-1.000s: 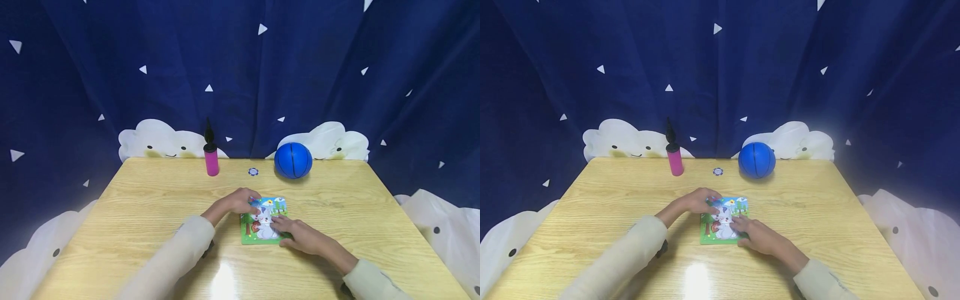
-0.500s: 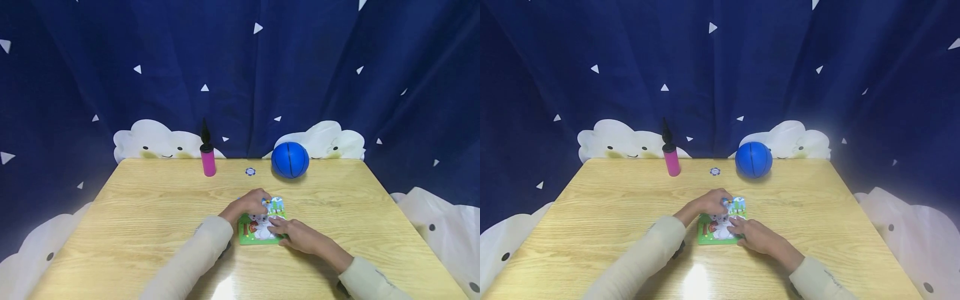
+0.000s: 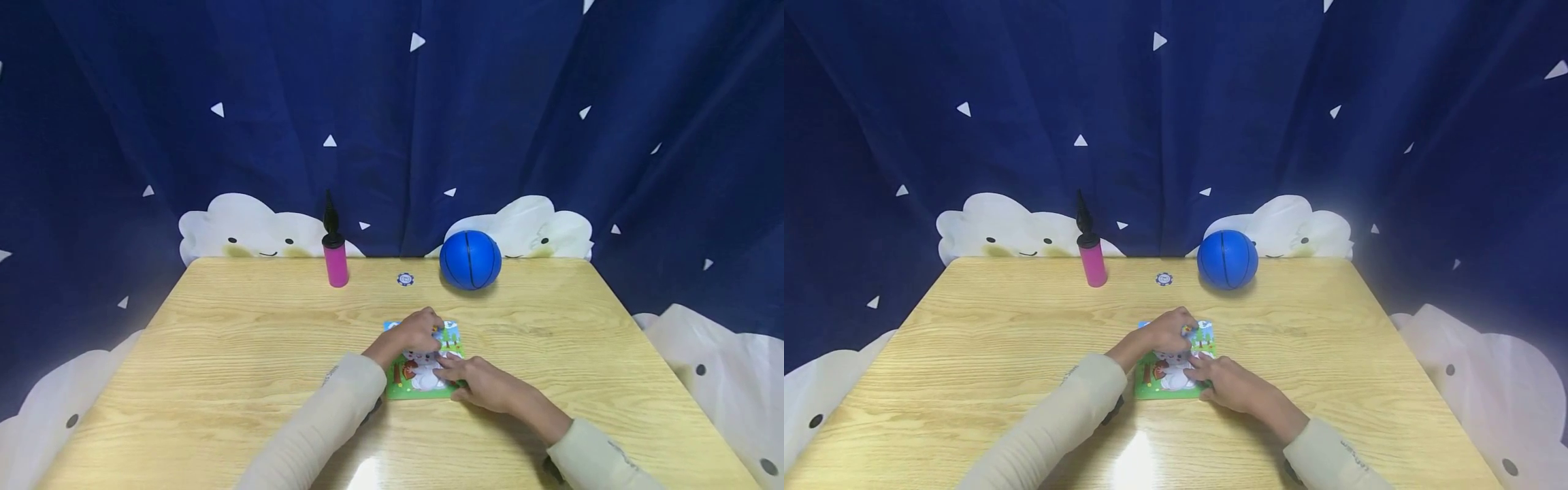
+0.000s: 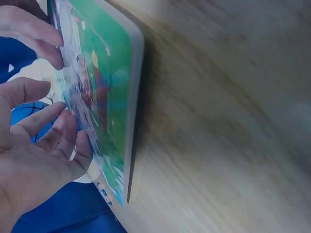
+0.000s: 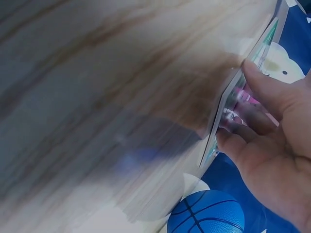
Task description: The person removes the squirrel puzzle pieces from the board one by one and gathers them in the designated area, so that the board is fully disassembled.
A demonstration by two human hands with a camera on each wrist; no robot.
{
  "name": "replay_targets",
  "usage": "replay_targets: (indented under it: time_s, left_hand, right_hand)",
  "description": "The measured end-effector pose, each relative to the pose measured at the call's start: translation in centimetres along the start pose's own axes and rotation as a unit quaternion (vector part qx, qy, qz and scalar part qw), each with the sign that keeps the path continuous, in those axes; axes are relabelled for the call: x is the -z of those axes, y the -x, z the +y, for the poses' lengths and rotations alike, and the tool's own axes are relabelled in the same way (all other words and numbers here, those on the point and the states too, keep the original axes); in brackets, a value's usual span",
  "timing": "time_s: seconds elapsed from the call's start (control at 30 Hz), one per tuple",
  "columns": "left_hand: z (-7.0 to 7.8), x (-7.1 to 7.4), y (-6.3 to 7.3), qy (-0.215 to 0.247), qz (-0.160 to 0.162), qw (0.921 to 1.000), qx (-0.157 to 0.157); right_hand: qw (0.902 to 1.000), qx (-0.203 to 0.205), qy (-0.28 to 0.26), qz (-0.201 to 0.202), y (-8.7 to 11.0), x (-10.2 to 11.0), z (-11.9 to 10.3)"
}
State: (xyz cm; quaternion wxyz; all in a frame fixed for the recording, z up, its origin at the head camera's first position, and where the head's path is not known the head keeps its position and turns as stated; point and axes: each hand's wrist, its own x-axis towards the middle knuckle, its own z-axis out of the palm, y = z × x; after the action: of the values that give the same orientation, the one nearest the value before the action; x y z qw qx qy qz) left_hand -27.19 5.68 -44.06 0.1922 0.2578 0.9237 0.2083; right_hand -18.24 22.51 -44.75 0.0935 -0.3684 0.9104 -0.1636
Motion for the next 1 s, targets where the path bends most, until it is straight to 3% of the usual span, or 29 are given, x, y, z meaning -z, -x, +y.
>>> replay_targets:
  time_s: [0.27,0.5,0.7,1.0]
  left_hand:
    - [0.6,0.0,-0.4,-0.039,0.005,0.9992,-0.004]
    - [0.9,0.0,-1.1,-0.008,0.005,0.9997,0.021]
    - [0.6,-0.4,-1.8,-0.018,0.002,0.9993,0.034]
    - [0.6,-0.6,-2.0,0.008,0.008,0.9993,0.035]
  right_hand:
    - [0.9999,-0.008,-0.013,-0.006,0.0,0.2,0.1]
    - [1.0,0.005,0.004,0.002,-0.1,-0.1,0.4]
    - [0.9998,0.016,-0.008,0.013,-0.1,-0.5,0.4]
    - [0.9999,0.005,-0.005,0.008,0.1,-0.3,0.4]
